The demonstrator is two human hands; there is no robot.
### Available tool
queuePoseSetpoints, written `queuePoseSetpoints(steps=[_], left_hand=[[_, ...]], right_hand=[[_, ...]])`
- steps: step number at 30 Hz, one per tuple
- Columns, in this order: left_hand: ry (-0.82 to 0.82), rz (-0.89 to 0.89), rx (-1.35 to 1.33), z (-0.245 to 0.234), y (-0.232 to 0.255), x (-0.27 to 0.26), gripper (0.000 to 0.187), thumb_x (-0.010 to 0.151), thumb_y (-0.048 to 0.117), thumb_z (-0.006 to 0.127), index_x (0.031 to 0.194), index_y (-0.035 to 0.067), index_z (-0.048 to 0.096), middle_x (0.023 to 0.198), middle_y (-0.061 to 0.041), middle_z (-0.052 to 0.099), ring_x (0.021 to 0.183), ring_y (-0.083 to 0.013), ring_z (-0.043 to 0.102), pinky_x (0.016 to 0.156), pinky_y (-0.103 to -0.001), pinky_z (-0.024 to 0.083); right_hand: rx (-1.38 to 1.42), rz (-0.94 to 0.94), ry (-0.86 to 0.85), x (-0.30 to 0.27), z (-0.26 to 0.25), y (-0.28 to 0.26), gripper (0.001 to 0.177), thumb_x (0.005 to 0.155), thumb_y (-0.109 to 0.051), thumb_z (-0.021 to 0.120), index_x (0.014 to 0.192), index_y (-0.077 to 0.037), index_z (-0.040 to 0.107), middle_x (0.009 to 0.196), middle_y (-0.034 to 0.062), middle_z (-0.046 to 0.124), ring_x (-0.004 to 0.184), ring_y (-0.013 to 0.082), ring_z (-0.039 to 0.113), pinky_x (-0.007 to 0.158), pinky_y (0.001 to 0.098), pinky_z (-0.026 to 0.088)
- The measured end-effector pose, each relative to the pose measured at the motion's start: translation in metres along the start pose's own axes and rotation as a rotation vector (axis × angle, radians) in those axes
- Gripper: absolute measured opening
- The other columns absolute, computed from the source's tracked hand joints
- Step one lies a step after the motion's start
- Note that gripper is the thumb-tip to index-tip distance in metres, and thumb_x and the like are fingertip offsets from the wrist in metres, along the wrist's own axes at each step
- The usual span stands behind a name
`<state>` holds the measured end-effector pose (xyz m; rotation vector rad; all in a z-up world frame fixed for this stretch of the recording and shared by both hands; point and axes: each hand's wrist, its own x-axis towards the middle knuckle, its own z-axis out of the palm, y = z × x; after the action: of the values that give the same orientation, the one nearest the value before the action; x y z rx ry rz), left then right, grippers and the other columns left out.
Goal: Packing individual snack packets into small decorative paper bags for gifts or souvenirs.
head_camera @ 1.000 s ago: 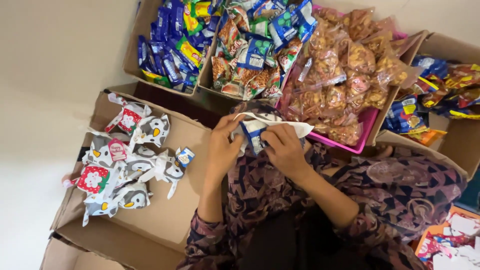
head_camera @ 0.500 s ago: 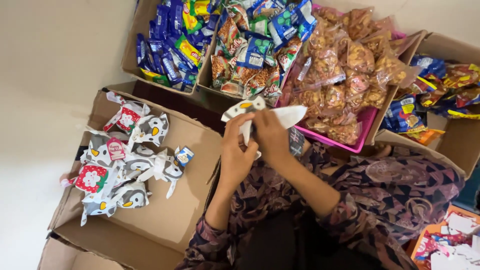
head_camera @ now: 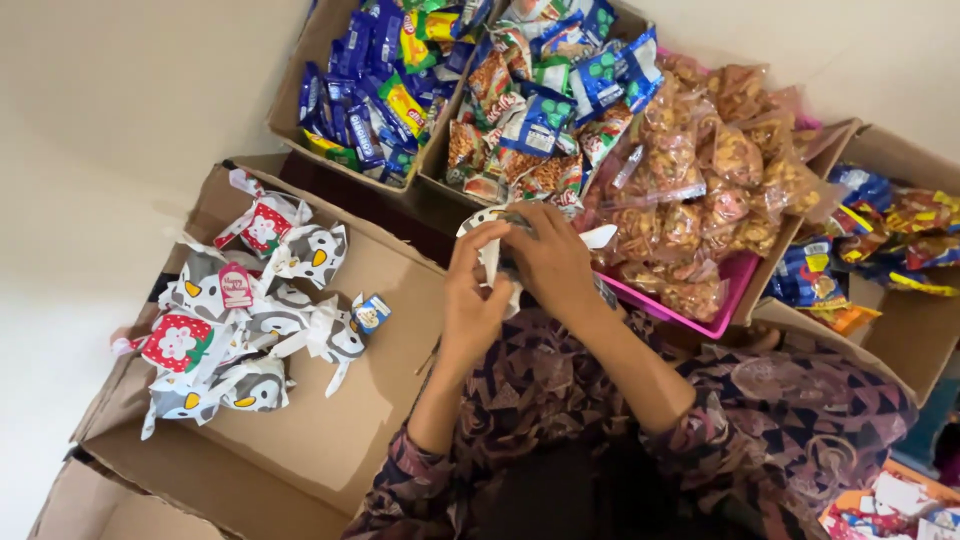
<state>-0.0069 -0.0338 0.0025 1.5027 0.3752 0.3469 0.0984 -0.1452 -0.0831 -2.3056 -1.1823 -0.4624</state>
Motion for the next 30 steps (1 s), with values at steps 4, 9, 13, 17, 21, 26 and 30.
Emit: queuePoseSetpoints(steps=[4, 9, 13, 17, 21, 26, 30], left_hand=[[-0.026, 0.006, -0.083, -0.033, -0.017, 0.021, 0.047, 0.088, -0.009, 0.053, 0.13, 0.008, 0.066, 0.132, -0.009, 0.059, 0.074, -0.0122, 0.068, 0.054, -0.02, 0.059], [0.178, 0.007, 0.022, -0.088, -0.069, 0.08, 0.033, 0.104, 0.008, 0.052, 0.135, 0.007, 0.061, 0.114, -0.015, 0.071, 0.054, -0.009, 0.058, 0.043, -0.02, 0.047], [0.216, 0.157, 0.453, -0.106, -0.144, 0.168, 0.031, 0.098, 0.009, 0.065, 0.127, 0.016, 0.069, 0.115, -0.01, 0.072, 0.084, -0.0229, 0.07, 0.073, -0.035, 0.058], [0.151, 0.261, 0.633, -0.079, -0.168, 0.254, 0.036, 0.094, 0.015, 0.074, 0.13, 0.015, 0.066, 0.132, -0.014, 0.056, 0.109, -0.0336, 0.065, 0.093, -0.044, 0.052], [0.02, 0.423, 0.827, -0.058, -0.202, 0.334, 0.069, 0.11, 0.05, 0.071, 0.162, 0.02, 0.037, 0.17, -0.013, -0.009, 0.159, -0.0413, 0.0, 0.123, -0.066, 0.027], [0.006, 0.27, 1.003, -0.047, -0.217, 0.42, 0.056, 0.098, 0.038, 0.082, 0.145, 0.016, 0.061, 0.166, -0.016, -0.002, 0.126, -0.0404, 0.061, 0.09, -0.05, 0.055], [0.079, 0.275, 0.771, -0.052, -0.225, 0.448, 0.04, 0.09, 0.018, 0.075, 0.121, -0.006, 0.067, 0.128, -0.025, 0.064, 0.114, -0.0425, 0.062, 0.103, -0.047, 0.046]], right_hand=[[0.089, 0.074, -0.022, 0.004, -0.001, -0.003, 0.01, 0.087, -0.019, 0.076, 0.095, -0.022, 0.069, 0.117, -0.001, 0.065, 0.115, 0.0276, 0.062, 0.086, 0.0335, 0.054], [0.278, 0.194, 0.095, 0.0, 0.004, -0.007, 0.012, 0.09, -0.021, 0.08, 0.097, -0.017, 0.071, 0.118, 0.0097, 0.065, 0.112, 0.0362, 0.063, 0.096, 0.0443, 0.052], [0.246, 0.166, 0.171, -0.016, 0.023, -0.029, 0.007, 0.093, -0.019, 0.077, 0.096, -0.014, 0.072, 0.124, 0.0117, 0.066, 0.113, 0.0395, 0.061, 0.097, 0.0469, 0.051], [0.176, 0.109, 0.246, -0.026, 0.032, -0.035, 0.01, 0.099, -0.024, 0.068, 0.097, -0.015, 0.069, 0.132, 0.0118, 0.065, 0.12, 0.0403, 0.059, 0.1, 0.0487, 0.05], [0.237, 0.123, 0.181, -0.027, 0.029, -0.033, 0.017, 0.109, -0.025, 0.05, 0.104, -0.013, 0.061, 0.142, 0.0121, 0.054, 0.124, 0.0386, 0.052, 0.107, 0.051, 0.048], [0.282, 0.171, 0.169, -0.032, 0.036, -0.028, 0.019, 0.108, -0.027, 0.051, 0.104, -0.014, 0.063, 0.141, 0.0113, 0.054, 0.125, 0.0367, 0.052, 0.107, 0.0496, 0.048], [0.346, 0.169, 0.197, -0.031, 0.038, -0.026, 0.018, 0.109, -0.025, 0.051, 0.102, -0.013, 0.063, 0.141, 0.0117, 0.053, 0.124, 0.0351, 0.05, 0.108, 0.05, 0.05]])
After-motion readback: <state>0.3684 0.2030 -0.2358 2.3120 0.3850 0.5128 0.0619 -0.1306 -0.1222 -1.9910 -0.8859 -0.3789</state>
